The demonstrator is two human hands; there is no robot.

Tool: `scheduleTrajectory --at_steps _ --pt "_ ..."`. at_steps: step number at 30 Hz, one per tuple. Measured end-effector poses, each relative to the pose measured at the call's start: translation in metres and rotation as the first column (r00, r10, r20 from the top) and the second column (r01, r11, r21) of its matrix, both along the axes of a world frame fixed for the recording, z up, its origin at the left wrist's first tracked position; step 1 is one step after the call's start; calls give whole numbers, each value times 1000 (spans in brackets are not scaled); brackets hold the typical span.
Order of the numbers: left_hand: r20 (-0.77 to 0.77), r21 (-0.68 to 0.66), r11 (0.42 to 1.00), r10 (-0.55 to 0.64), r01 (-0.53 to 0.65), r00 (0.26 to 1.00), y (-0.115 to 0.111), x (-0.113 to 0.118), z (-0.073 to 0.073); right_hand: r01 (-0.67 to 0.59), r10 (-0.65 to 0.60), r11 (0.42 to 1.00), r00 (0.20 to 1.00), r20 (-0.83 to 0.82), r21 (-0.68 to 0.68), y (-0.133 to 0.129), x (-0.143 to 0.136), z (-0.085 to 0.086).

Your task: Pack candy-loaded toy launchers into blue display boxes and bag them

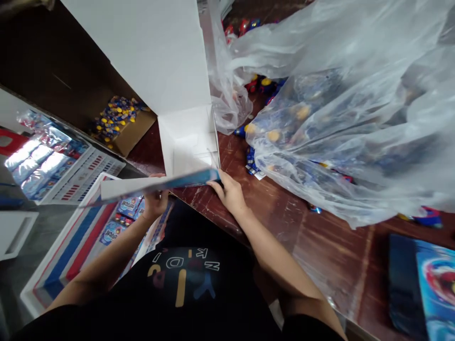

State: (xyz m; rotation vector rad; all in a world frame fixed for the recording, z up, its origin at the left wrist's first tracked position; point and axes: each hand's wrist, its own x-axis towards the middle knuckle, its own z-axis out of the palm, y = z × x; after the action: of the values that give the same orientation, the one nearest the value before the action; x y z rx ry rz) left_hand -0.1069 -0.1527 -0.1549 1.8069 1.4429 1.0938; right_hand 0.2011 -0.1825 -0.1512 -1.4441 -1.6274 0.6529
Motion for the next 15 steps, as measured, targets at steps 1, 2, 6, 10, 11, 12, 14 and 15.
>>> scheduleTrajectory --at_steps 1,2,6,10,11,12,14,15 --pt "-4 7 1000 7 -7 1000 -1 6 -2 26 -26 1000 999 25 -13 -3 7 1" --pt "-11 9 1000 14 -14 1000 -1 13 -4 51 -49 998 998 51 -28 -5 14 1" --pt "-70 -30 999 -17 14 997 5 39 5 137 -126 988 982 142 -70 -4 40 1" --pt "-301 -99 990 -123 97 946 23 43 43 204 -183 976 957 227 -75 -1 45 2" --pt "-359 -103 989 -135 105 924 28 41 59 214 -190 974 949 253 -72 -1 44 3" --pt "-401 -94 990 -132 103 906 35 40 76 219 -193 973 942 275 -69 -2 42 4" --pt "-423 -34 997 -73 65 903 55 40 112 208 -180 976 938 297 -68 -4 40 6" --pt "-395 30 999 -29 44 918 69 44 128 199 -169 978 939 299 -71 -5 40 7"
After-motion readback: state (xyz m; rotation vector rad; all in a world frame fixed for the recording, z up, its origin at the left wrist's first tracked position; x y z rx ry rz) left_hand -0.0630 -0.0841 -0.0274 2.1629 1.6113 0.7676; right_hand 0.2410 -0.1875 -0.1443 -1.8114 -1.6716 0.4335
